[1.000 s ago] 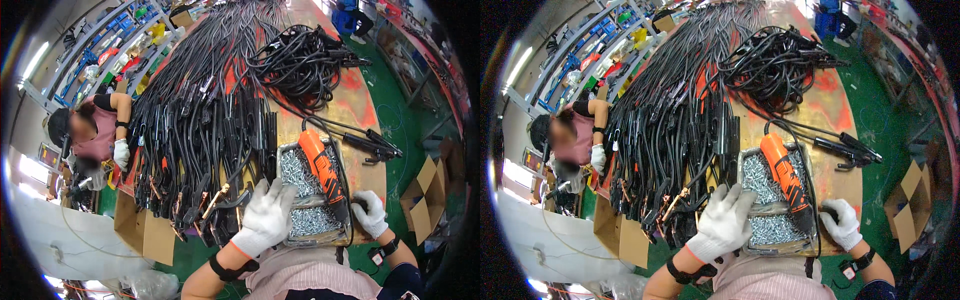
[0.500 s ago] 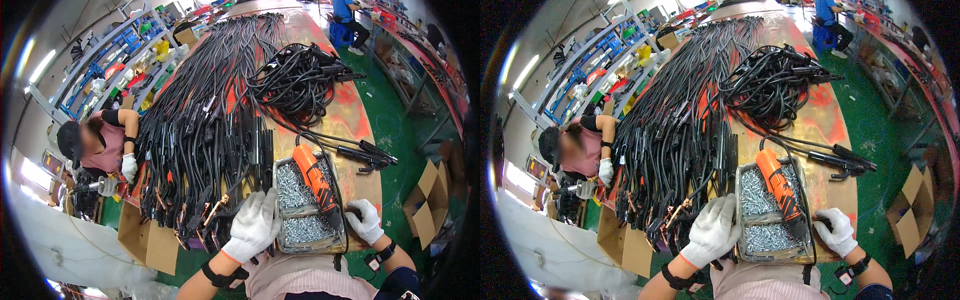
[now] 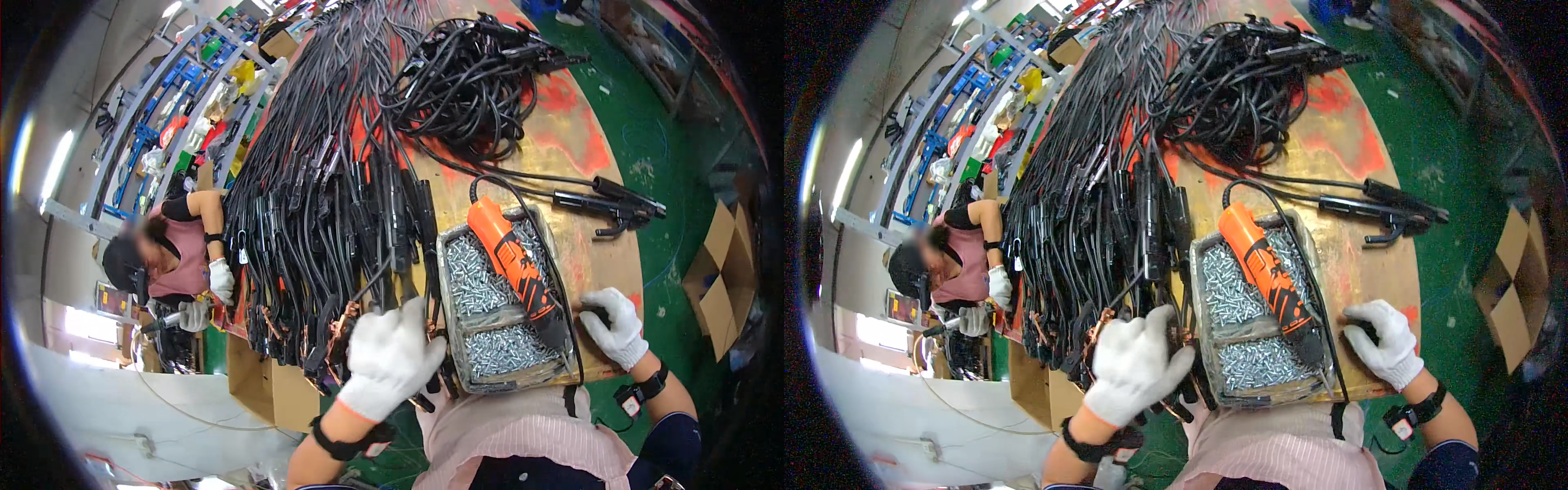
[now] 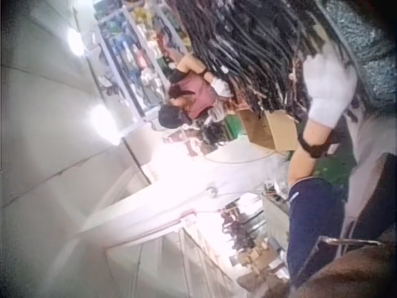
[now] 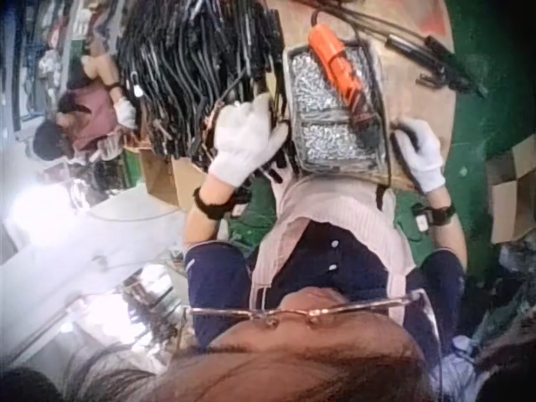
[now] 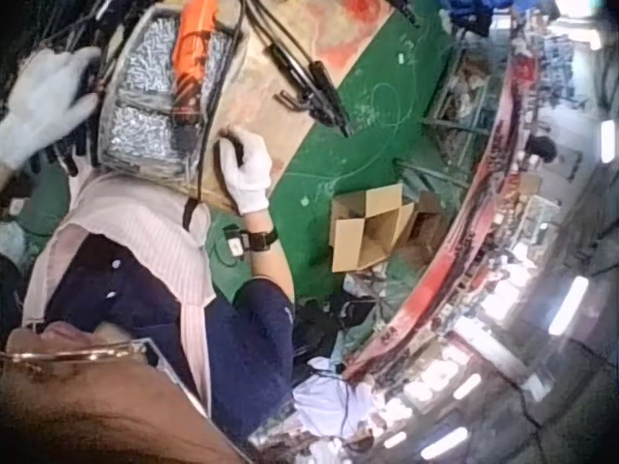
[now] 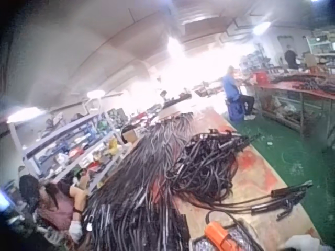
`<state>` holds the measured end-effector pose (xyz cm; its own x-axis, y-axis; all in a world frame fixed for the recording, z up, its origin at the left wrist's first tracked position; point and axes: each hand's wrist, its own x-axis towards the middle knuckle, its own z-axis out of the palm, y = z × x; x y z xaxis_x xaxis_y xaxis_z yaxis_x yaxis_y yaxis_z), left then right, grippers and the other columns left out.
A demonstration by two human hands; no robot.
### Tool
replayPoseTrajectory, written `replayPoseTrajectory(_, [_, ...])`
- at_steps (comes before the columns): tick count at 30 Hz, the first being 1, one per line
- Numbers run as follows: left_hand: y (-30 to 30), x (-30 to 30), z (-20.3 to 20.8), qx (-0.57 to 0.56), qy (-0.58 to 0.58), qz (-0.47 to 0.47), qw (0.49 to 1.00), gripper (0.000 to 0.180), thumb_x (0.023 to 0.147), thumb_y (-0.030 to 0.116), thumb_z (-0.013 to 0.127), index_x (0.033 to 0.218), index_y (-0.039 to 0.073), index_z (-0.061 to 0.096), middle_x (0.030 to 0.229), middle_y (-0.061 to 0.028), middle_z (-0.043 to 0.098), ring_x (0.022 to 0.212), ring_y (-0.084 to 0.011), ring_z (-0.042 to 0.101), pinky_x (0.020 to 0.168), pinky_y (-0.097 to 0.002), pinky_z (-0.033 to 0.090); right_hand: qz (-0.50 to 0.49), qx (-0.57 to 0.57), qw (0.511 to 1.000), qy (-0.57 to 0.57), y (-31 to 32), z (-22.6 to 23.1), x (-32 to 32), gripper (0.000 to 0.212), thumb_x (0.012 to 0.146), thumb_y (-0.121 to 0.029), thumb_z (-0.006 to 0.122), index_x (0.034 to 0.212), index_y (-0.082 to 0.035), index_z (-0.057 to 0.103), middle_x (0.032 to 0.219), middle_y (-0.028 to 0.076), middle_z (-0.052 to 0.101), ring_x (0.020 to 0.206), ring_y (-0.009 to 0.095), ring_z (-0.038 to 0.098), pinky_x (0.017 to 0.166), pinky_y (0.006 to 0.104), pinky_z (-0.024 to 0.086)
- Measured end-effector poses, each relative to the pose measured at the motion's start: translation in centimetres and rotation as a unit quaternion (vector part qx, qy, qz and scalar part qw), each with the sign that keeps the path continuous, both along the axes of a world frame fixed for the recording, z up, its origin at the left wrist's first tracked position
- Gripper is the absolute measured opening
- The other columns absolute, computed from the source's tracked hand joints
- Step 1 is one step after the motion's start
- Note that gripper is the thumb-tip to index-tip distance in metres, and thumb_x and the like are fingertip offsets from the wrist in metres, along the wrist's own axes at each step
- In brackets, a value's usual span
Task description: The person is assembling black electrical cables by using a power screwdriver to secure metal terminals with screws.
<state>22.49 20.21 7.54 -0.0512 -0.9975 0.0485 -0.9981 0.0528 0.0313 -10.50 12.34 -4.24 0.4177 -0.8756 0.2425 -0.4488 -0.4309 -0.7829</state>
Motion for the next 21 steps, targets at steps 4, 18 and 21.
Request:
replayPoseTrajectory(4, [0.4, -0.3, 0.0, 0.092, -0.109, -0.073, 0.987, 0.042, 0.071, 0.042, 0.075, 0.096, 0.01, 0.064, 0.067, -0.0042, 0.06, 0.067, -0.0225, 0.059, 0.063, -0.0373, 0.044, 0.002, -0.001, 1.0, 0.008, -0.1, 0.1, -0.2, 0.022, 0.076, -0.005, 0.071, 0.098, -0.003, 0.067, 0.084, 0.016, 0.066, 0.076, 0.033, 0.065, 0.069, 0.0397, 0.052])
replayPoseTrajectory(18, [-0.7, 0.4, -4.5, 0.025, -0.016, -0.116, 0.993, 0.035, 0.064, 0.031, 0.072, 0.085, 0.003, 0.068, 0.116, -0.0115, 0.054, 0.114, -0.0337, 0.047, 0.108, -0.055, 0.033, 0.016, 0.007, 1.0, 0.004, 0.0, -0.1, 0.2, 0.021, 0.076, -0.003, 0.069, 0.097, -0.003, 0.067, 0.086, 0.016, 0.067, 0.077, 0.033, 0.065, 0.07, 0.0399, 0.052])
replayPoseTrajectory(21, [0.3, 2.4, -2.3, -0.003, 0.04, -0.054, 0.998, 0.029, 0.067, 0.029, 0.073, 0.083, 0.005, 0.069, 0.116, -0.0089, 0.057, 0.116, -0.035, 0.046, 0.108, -0.0525, 0.031, 0.017, 0.012, 1.0, 0.006, -0.1, 0.0, 0.5, 0.021, 0.077, -0.003, 0.068, 0.098, -0.002, 0.067, 0.087, 0.016, 0.066, 0.079, 0.032, 0.065, 0.072, 0.0383, 0.052])
